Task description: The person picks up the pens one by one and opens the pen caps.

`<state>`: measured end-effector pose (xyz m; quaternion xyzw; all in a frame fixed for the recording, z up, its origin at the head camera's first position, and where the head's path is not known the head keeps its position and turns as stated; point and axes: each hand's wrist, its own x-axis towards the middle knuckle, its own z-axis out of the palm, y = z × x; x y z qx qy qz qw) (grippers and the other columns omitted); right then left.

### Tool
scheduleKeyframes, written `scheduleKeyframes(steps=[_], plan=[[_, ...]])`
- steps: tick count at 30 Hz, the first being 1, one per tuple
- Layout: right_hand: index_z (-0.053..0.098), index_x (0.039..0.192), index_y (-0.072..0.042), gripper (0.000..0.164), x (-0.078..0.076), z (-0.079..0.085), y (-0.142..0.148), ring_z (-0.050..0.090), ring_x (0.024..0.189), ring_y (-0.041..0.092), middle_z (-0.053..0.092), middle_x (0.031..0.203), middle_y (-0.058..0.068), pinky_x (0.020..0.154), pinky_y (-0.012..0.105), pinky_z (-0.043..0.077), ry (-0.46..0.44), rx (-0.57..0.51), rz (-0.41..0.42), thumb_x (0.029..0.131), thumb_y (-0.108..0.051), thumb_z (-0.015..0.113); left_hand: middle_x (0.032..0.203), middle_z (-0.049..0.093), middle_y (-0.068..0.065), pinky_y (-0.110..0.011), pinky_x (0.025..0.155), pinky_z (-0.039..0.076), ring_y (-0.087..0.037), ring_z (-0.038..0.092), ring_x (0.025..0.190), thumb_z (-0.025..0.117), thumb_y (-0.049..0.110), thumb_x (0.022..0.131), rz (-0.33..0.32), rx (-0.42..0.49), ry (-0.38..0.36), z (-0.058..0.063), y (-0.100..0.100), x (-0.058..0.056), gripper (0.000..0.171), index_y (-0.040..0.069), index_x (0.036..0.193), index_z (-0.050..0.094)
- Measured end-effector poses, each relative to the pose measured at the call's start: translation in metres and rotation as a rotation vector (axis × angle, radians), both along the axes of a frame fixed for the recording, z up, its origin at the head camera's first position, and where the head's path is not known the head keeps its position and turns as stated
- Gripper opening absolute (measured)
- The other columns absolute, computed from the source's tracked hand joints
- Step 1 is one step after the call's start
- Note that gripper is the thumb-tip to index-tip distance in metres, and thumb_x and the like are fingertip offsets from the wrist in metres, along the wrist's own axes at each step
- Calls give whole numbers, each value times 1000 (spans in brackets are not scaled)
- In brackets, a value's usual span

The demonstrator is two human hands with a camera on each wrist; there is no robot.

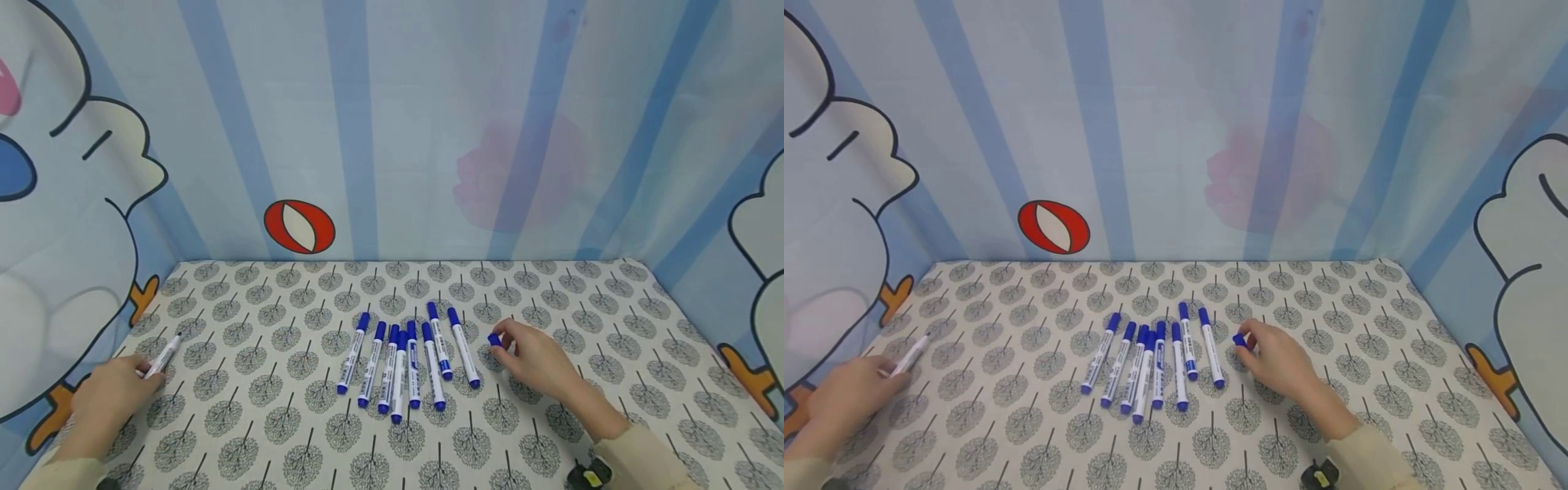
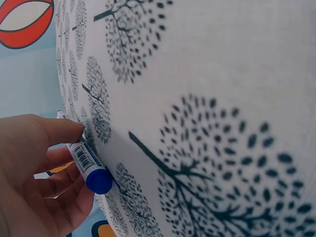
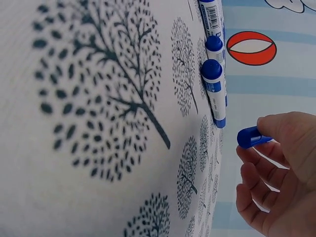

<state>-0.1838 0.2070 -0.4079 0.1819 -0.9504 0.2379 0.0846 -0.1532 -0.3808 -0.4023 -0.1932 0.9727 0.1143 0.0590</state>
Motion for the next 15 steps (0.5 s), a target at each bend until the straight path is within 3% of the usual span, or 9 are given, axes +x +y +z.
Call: scheduleKeyframes(steps=[7, 15], plan=[[60, 99, -10, 20, 1, 0, 0, 47, 56, 2, 60, 75, -6, 48, 19, 40, -26, 1, -18, 82, -17, 67, 75, 56, -16, -39, 49, 39, -26, 49, 60, 60, 33, 82, 58, 4, -26, -1, -1, 0, 43, -1, 107, 58], [58, 97, -8, 19, 0, -2, 3, 47, 51, 5, 59, 73, -3, 45, 22, 39, -85, -6, -67, 82, -18, 65, 80, 57, -17, -40, 51, 40, -28, 50, 63, 61, 33, 81, 80, -10, -57, 0, 0, -1, 44, -1, 109, 55]])
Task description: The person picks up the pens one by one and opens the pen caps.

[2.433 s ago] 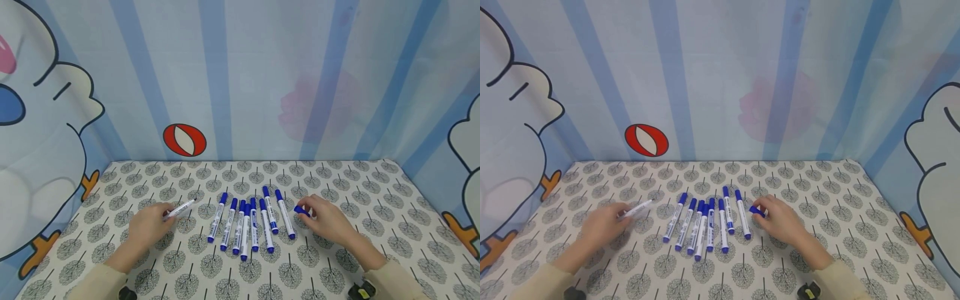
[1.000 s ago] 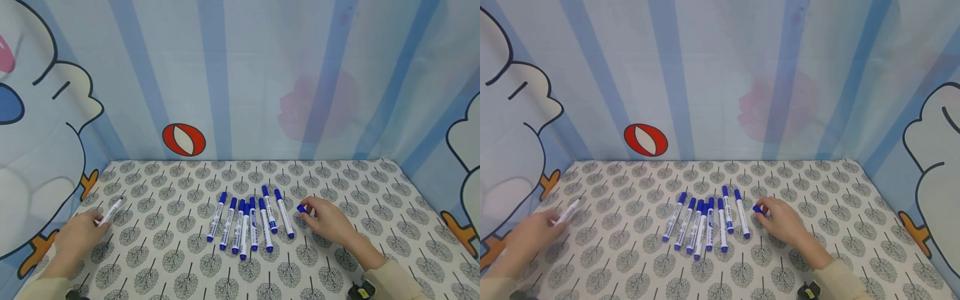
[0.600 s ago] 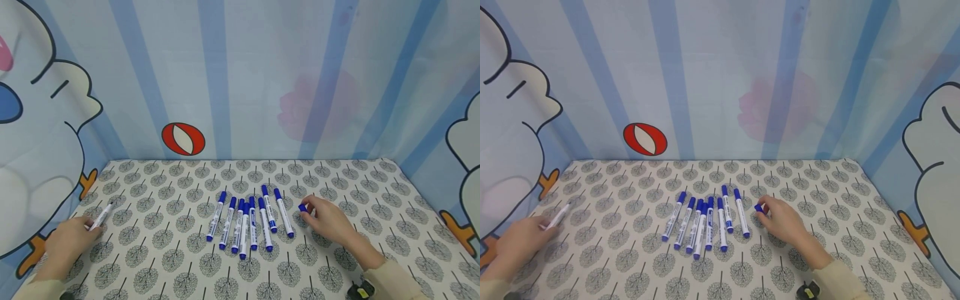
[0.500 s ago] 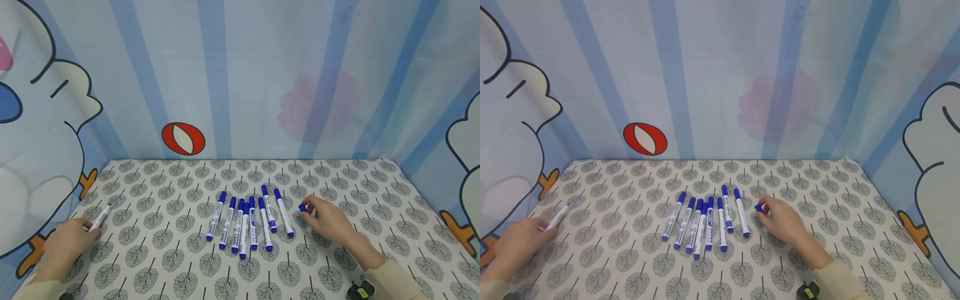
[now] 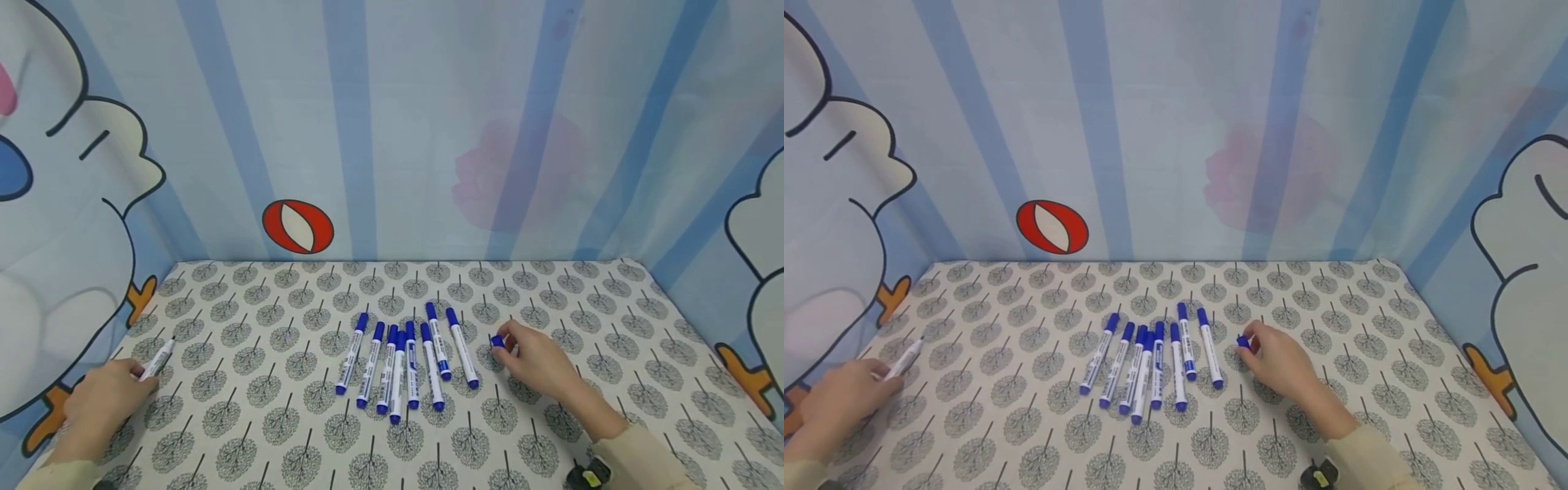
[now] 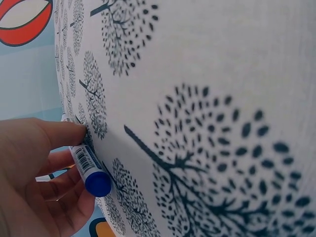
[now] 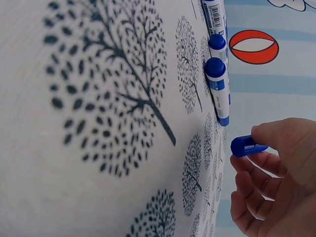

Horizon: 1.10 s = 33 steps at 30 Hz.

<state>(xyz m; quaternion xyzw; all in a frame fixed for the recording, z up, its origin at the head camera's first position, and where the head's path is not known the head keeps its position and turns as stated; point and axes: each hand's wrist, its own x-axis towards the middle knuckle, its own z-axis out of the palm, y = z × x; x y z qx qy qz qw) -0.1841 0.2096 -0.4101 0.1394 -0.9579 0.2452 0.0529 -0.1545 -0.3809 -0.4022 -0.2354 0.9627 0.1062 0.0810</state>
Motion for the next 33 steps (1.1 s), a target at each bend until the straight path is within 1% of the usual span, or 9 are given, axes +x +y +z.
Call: scheduleKeyframes(steps=[6, 11, 18, 28, 31, 33], plan=[[58, 101, -3, 24, -1, 0, 0, 45, 52, 8, 59, 75, 1, 46, 23, 39, -23, 14, -39, 84, -19, 63, 91, 58, -22, -42, 51, 41, -31, 54, 67, 62, 33, 82, 10, -16, -15, -2, 0, -2, 44, 0, 110, 54], [57, 101, 0, 25, -3, -1, 1, 45, 52, 10, 59, 74, 2, 46, 24, 38, -54, -2, -56, 85, -19, 62, 91, 58, -22, -41, 52, 41, -30, 54, 69, 63, 34, 81, 8, -23, -20, -2, 1, -2, 44, 0, 109, 55], [54, 107, 2, 30, -9, -4, 2, 48, 54, 11, 60, 76, 4, 47, 25, 40, -119, -12, -80, 88, -20, 59, 95, 57, -24, -42, 52, 41, -32, 54, 71, 63, 34, 80, 0, -19, -16, -1, 2, -1, 47, -1, 111, 54], [54, 107, 2, 29, -15, -7, 4, 52, 56, 12, 62, 75, 5, 49, 26, 42, -113, 11, -83, 88, -19, 57, 97, 57, -26, -42, 50, 41, -34, 55, 70, 61, 36, 81, -22, 2, -3, 2, 0, -3, 53, -3, 116, 49], [54, 105, 3, 28, -16, -10, 4, 50, 54, 12, 61, 73, 5, 48, 26, 41, -102, 23, -88, 87, -19, 57, 101, 57, -26, -41, 49, 42, -34, 56, 72, 59, 36, 83, -29, 5, 17, 5, -2, -5, 54, -3, 119, 48], [54, 104, 4, 28, -17, -11, 3, 49, 53, 12, 60, 72, 5, 47, 26, 40, -97, 31, -93, 86, -18, 57, 105, 56, -27, -40, 49, 42, -36, 57, 75, 59, 38, 84, -44, 1, 33, 7, -2, -6, 55, -3, 120, 48]])
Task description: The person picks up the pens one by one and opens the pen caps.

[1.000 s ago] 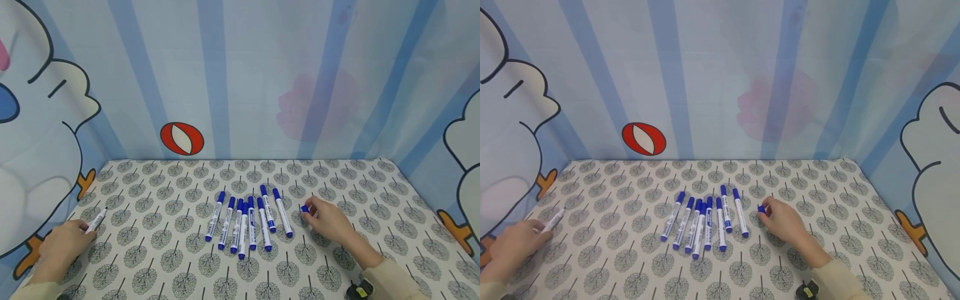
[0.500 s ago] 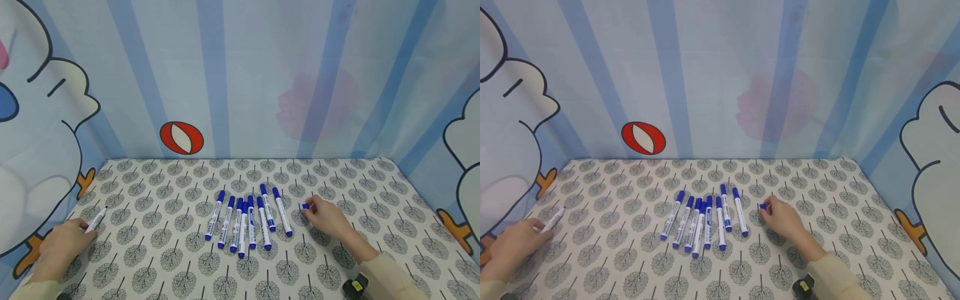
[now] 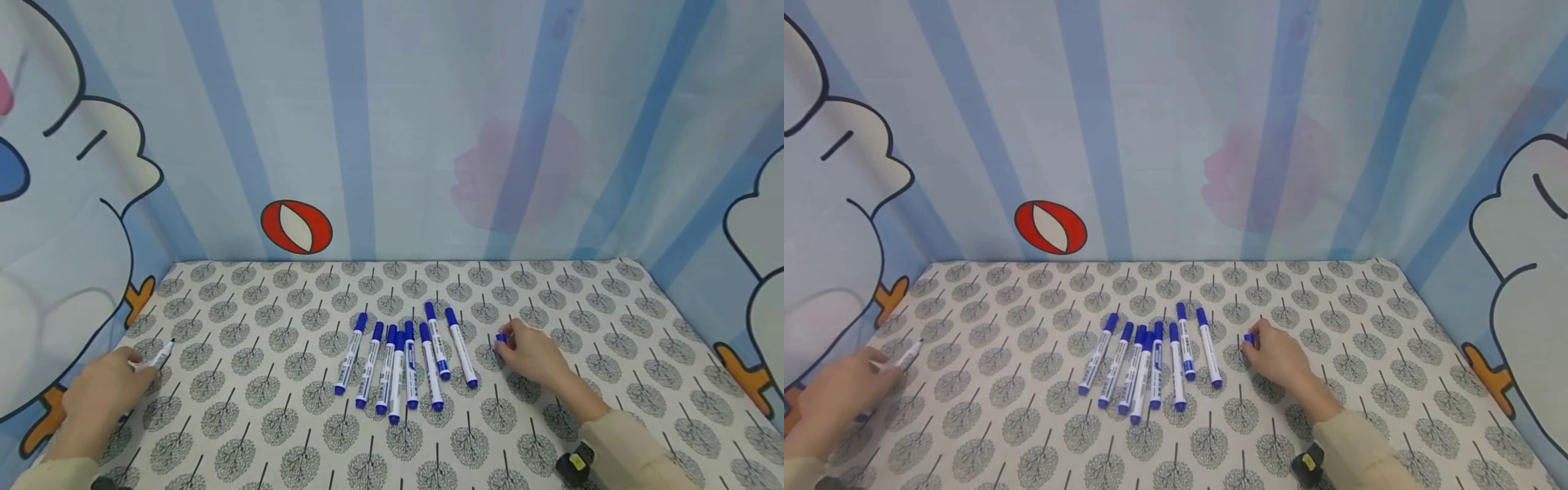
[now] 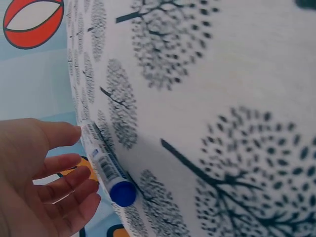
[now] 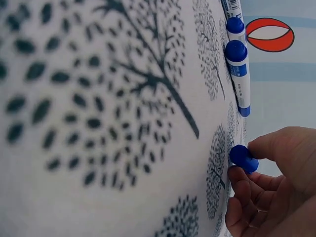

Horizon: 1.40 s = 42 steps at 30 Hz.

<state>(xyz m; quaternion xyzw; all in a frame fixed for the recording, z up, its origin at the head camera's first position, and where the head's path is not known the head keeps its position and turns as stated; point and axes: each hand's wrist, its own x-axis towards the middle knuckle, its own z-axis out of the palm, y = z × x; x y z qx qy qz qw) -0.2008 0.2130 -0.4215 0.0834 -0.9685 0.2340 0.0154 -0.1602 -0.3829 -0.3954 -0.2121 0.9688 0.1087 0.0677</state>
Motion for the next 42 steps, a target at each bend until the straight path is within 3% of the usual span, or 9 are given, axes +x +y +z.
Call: scheduleKeyframes(steps=[10, 28, 38, 42], plan=[[54, 102, 3, 27, -3, -2, -3, 49, 53, 14, 60, 72, 6, 47, 27, 39, 6, 22, -26, 86, -19, 57, 106, 56, -27, -39, 47, 42, -38, 57, 79, 60, 32, 84, -103, 9, 106, 14, 23, -1, 45, -3, 112, 55], [54, 103, 3, 27, -3, -2, -4, 45, 49, 14, 58, 68, 4, 44, 27, 36, -11, 10, -17, 88, -20, 55, 102, 62, -21, -34, 47, 44, -28, 60, 73, 61, 31, 84, -267, 33, 169, 9, 65, -8, 38, 2, 108, 60], [54, 110, 0, 31, -1, 2, -1, 59, 65, 18, 66, 85, 10, 55, 31, 46, -59, 0, -43, 92, -25, 52, 98, 64, -18, -29, 45, 42, -20, 58, 65, 63, 27, 83, -360, 24, 251, 11, 92, -11, 30, 5, 104, 63], [54, 112, 0, 33, 0, 3, 2, 61, 69, 19, 67, 89, 11, 57, 32, 47, -58, 0, -54, 92, -26, 52, 101, 63, -18, -28, 42, 41, -17, 56, 62, 63, 27, 84, -371, 57, 243, 12, 101, -12, 31, 6, 106, 62]])
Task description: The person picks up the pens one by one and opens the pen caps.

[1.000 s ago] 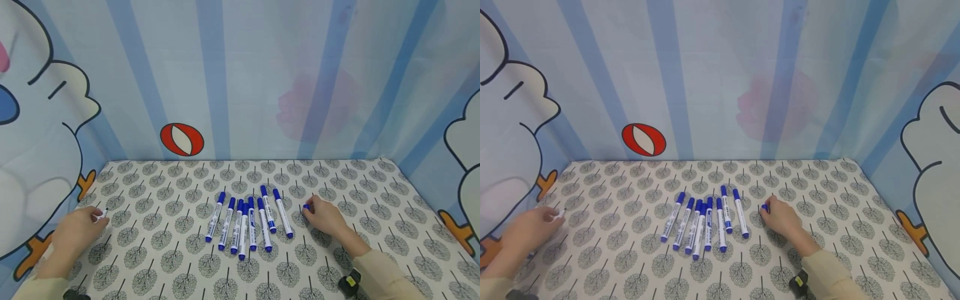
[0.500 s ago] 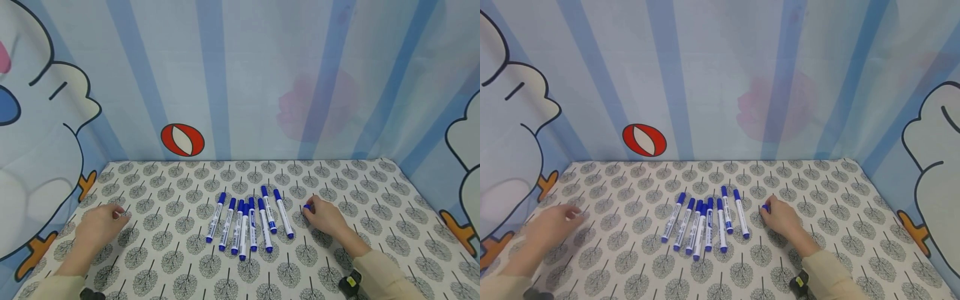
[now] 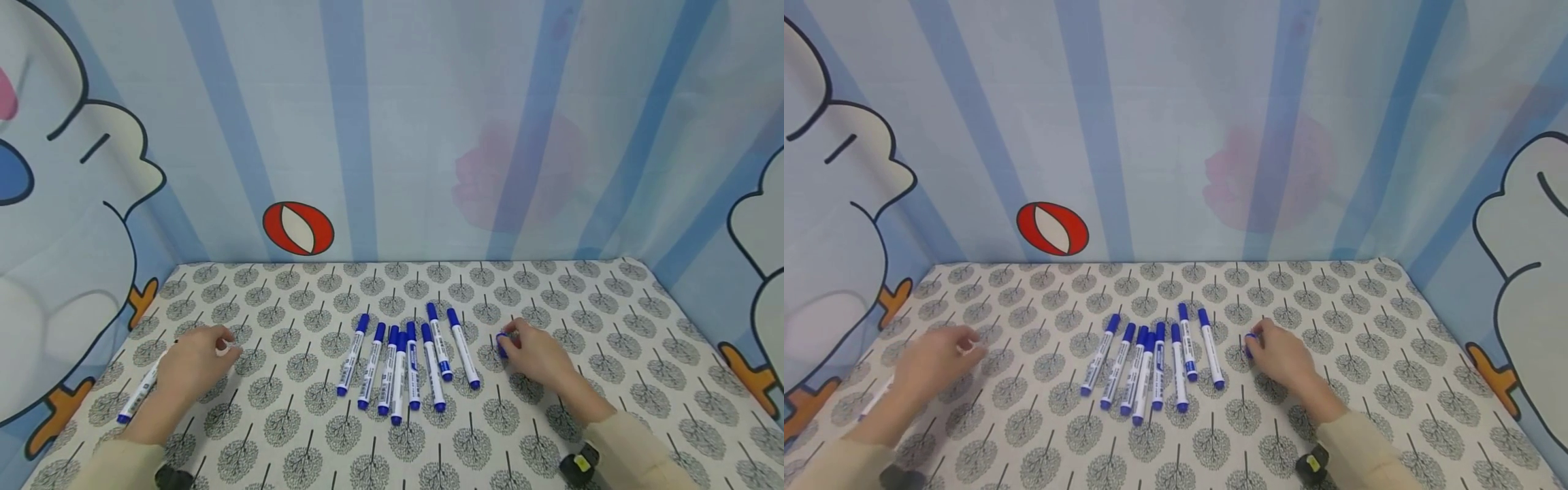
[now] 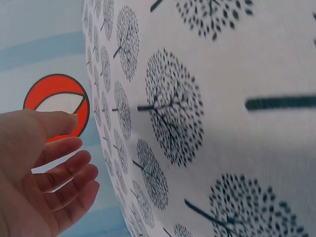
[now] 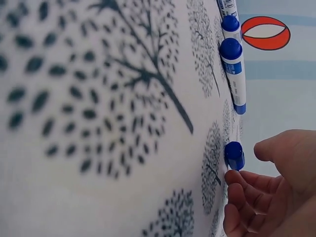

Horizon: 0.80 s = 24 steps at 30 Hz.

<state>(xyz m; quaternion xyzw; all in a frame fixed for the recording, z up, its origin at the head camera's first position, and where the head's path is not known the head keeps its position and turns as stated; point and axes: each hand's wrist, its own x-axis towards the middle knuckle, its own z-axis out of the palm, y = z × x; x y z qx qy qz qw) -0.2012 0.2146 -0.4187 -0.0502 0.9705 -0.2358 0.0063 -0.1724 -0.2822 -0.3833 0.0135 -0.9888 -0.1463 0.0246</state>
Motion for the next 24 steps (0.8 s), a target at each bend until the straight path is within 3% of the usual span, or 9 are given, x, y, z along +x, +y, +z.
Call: scheduleKeyframes(steps=[8, 16, 24], plan=[[57, 112, 1, 33, 4, 5, 4, 53, 57, 12, 65, 83, 8, 49, 26, 42, 85, 21, 22, 90, -23, 55, 99, 65, -15, -25, 42, 40, -13, 54, 58, 64, 27, 84, -47, 14, 58, -2, 17, -5, 30, 7, 106, 64], [60, 112, -2, 31, 8, 8, 9, 63, 77, 23, 65, 93, 11, 61, 33, 52, 216, 35, 63, 87, -20, 59, 97, 65, -10, -25, 45, 41, -14, 58, 66, 65, 26, 83, -114, 42, 81, -3, 35, -7, 27, 8, 103, 65], [62, 109, -8, 26, 10, 8, 11, 61, 84, 24, 65, 97, 7, 63, 35, 51, 308, 40, 82, 85, -19, 62, 95, 65, -5, -29, 54, 47, -20, 61, 80, 67, 26, 81, -190, 51, 104, -5, 53, -10, 24, 11, 100, 66]])
